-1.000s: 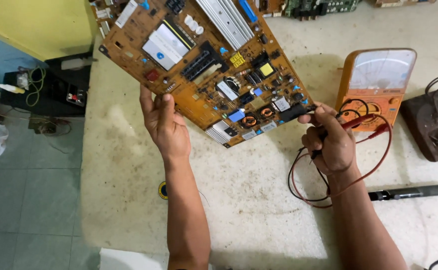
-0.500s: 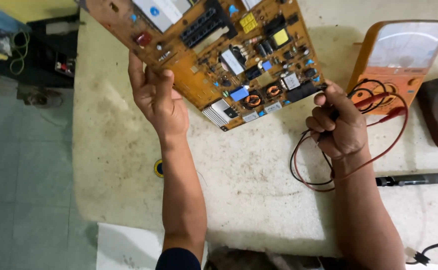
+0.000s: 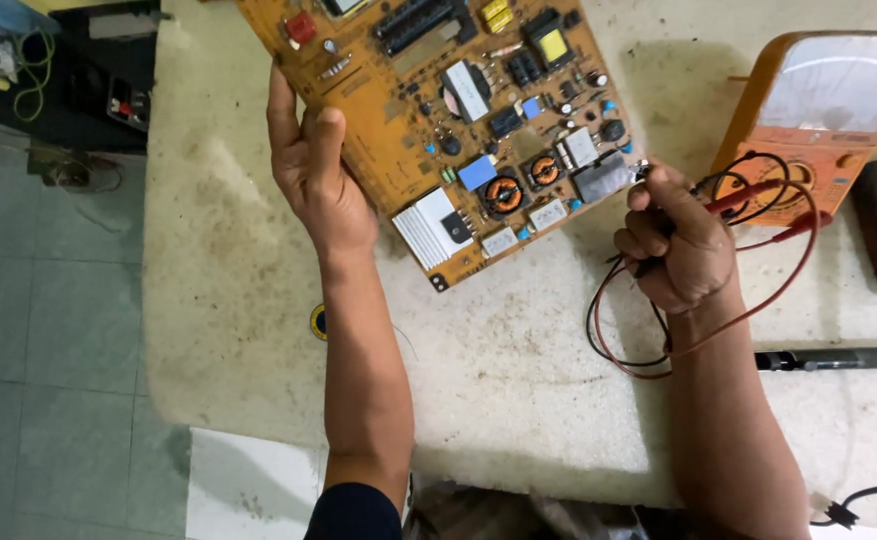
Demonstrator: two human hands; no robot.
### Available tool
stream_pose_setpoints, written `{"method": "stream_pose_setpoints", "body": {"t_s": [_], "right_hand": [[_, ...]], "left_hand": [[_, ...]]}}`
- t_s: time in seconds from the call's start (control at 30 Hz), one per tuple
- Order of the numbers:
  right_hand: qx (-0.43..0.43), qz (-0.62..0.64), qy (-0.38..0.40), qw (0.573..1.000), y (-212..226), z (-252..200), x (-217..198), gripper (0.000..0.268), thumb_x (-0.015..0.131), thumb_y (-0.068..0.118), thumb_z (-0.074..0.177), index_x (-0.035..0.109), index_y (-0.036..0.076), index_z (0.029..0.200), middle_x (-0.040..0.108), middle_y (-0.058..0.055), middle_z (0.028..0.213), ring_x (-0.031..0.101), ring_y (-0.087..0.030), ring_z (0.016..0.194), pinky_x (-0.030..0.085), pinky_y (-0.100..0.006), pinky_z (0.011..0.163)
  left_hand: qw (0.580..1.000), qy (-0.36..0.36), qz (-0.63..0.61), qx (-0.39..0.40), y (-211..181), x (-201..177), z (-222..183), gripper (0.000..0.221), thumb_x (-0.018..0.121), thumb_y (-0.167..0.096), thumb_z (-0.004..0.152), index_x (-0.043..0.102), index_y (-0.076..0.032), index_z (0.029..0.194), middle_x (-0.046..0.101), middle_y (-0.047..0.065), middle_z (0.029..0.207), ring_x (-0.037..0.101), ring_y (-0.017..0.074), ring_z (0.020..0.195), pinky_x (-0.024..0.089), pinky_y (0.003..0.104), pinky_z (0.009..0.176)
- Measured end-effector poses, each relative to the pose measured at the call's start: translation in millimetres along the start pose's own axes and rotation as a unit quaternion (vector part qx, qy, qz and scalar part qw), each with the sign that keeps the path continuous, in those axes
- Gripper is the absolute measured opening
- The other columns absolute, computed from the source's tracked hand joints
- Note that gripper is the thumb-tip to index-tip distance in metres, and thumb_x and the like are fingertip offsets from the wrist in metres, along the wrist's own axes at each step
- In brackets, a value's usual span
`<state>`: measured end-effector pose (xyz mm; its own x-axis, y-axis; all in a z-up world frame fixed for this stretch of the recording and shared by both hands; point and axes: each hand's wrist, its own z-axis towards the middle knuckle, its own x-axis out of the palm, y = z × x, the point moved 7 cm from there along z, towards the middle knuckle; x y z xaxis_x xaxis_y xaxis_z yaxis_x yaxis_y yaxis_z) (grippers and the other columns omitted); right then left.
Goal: Testing and inspecting a television power supply circuit board using a multimeter and probes.
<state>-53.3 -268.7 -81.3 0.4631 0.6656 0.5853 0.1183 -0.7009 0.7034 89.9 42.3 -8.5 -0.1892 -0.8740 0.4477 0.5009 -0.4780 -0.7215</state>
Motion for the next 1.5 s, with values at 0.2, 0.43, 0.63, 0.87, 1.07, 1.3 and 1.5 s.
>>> {"method": "stream_pose_setpoints", "body": {"t_s": [0.2,0.43,0.63,0.87,1.07,1.3,1.5], "right_hand": [[-0.008,0.006,0.006,1.000,0.1,1.6,-2.2,0.010,0.064,0.021,0.103,0.074,0.024,0.102,0.067,0.006,0.078,0.026,-0.004,0.043,0.021,-0.022,0.046],[-0.016,-0.038,-0.018,0.999,1.7,0.7,0.2,0.009,0.065,0.026,0.101,0.068,0.024,0.093,0.062,0.008,0.077,0.026,-0.003,0.044,0.020,-0.021,0.046],[-0.012,-0.050,-0.015,0.999,2.5,-0.8,0.9,0.019,0.059,0.026,0.107,0.061,0.026,0.088,0.066,0.009,0.083,0.025,-0.003,0.044,0.021,-0.021,0.048],[-0.002,-0.050,-0.019,0.999,-0.7,0.9,-8.8,0.018,0.063,0.030,0.107,0.066,0.034,0.091,0.071,0.006,0.093,0.029,0.000,0.042,0.025,-0.019,0.049],[-0.155,-0.145,0.052,0.976,34.6,-38.4,42.9,0.023,0.051,0.029,0.112,0.048,0.017,0.092,0.056,0.005,0.086,0.025,0.000,0.042,0.021,-0.019,0.042],[-0.288,-0.161,0.083,0.940,20.1,-48.4,10.5,0.023,0.064,0.019,0.104,0.066,0.008,0.125,0.047,-0.002,0.063,0.042,-0.009,0.046,0.037,-0.030,0.047],[-0.172,-0.344,0.088,0.919,9.3,-53.3,52.3,0.033,0.068,0.011,0.095,0.068,0.001,0.127,0.067,-0.004,0.088,0.050,-0.008,0.049,0.038,-0.020,0.042]], "left_hand": [[0.999,0.011,-0.042,0.005,3.9,-1.5,-0.1,0.052,0.070,-0.014,0.116,0.045,-0.014,0.163,0.054,0.011,0.161,0.050,0.0292,0.154,0.045,0.051,0.134],[0.999,-0.016,-0.044,-0.003,12.8,-10.7,-2.3,0.055,0.073,-0.015,0.112,0.047,-0.010,0.161,0.060,0.015,0.155,0.057,0.0299,0.145,0.052,0.052,0.125],[0.999,0.016,-0.032,-0.001,9.3,-7.6,-5.2,0.052,0.066,-0.014,0.118,0.043,-0.017,0.164,0.046,0.006,0.168,0.042,0.0283,0.162,0.037,0.049,0.147],[0.997,-0.042,-0.016,-0.062,13.0,-10.2,-5.7,0.065,0.067,-0.017,0.111,0.034,-0.009,0.167,0.028,-0.001,0.093,0.027,0.0164,0.093,0.017,0.034,0.107],[0.985,-0.049,-0.165,-0.025,-13.3,11.1,8.9,0.065,0.065,-0.008,0.109,0.038,-0.001,0.167,0.045,0.010,0.170,0.043,0.0254,0.160,0.035,0.045,0.139],[0.930,0.084,-0.351,0.061,-6.3,-5.9,19.0,0.055,0.054,-0.053,0.106,0.057,-0.012,0.144,0.067,0.015,0.124,0.063,0.0326,0.122,0.045,0.051,0.117],[0.813,0.315,-0.370,0.321,12.1,-42.1,33.3,0.093,0.093,-0.024,0.068,0.044,-0.007,0.145,0.045,0.022,0.158,0.035,0.0372,0.153,0.008,0.057,0.133]]}}
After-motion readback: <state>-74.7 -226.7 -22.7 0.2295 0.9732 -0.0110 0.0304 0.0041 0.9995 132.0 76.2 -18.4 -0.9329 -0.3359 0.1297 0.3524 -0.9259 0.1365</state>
